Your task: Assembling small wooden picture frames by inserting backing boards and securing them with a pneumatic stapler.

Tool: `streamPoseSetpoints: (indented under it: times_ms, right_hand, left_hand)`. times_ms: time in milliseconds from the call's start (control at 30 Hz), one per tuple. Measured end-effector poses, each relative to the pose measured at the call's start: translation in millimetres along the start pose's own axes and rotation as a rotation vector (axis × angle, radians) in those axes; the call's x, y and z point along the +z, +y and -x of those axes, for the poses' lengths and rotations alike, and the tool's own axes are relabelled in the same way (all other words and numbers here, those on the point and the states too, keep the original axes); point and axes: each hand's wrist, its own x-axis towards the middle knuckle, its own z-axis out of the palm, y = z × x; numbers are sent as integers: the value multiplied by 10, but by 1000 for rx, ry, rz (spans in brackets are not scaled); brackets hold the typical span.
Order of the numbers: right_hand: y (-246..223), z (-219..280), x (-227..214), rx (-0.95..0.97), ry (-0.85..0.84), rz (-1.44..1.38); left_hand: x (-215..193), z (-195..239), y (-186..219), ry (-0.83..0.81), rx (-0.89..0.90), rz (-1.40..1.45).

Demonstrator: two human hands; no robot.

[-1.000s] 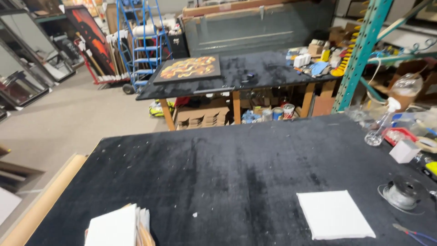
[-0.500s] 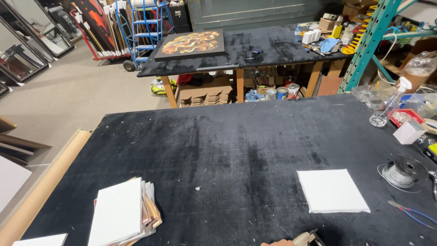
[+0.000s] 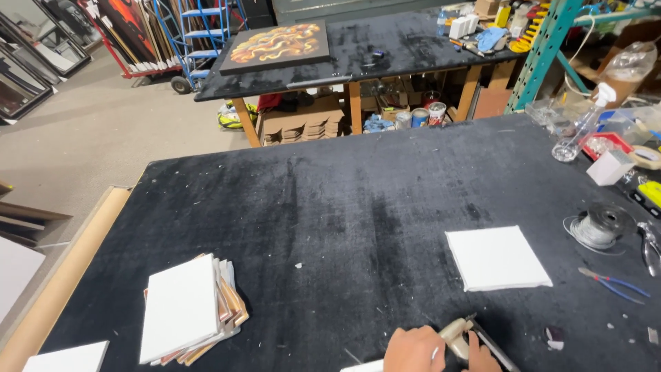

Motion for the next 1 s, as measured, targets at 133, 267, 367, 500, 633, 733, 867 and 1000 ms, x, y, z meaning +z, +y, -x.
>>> streamPoseSetpoints:
  times_ms: [133,267,367,500,633,733,867,1000]
  right_hand:
    - [-4,817,-482,-89,81,-124]
    - [119,1718,-958,-136,159,-752]
    - [357,1884,-879,-262,62,-1283]
    - [578,2379,-877,-351,-582,-1859]
    - [299,3132,-1180,-146,-419,-1792]
    - [135,3411,-1341,-177,-399,-1748]
    - [6,3496,-1473,-168,-430,-1665]
    - [-9,3457,-1515,-232,-478,-1584]
  left_hand:
    - [150,48,-29,160,4,-85]
    - [236,124,33,422,54,-176]
    - [133,114,165,448,-21,-244]
    - [-65,234,339,454,-56,-343]
    - [-264,414,402,473,24,-302]
    - [-276,485,373,415,35,-237]
    - [-324,542,347,376,21,-182]
    - [-291,531,269,327,18,-161]
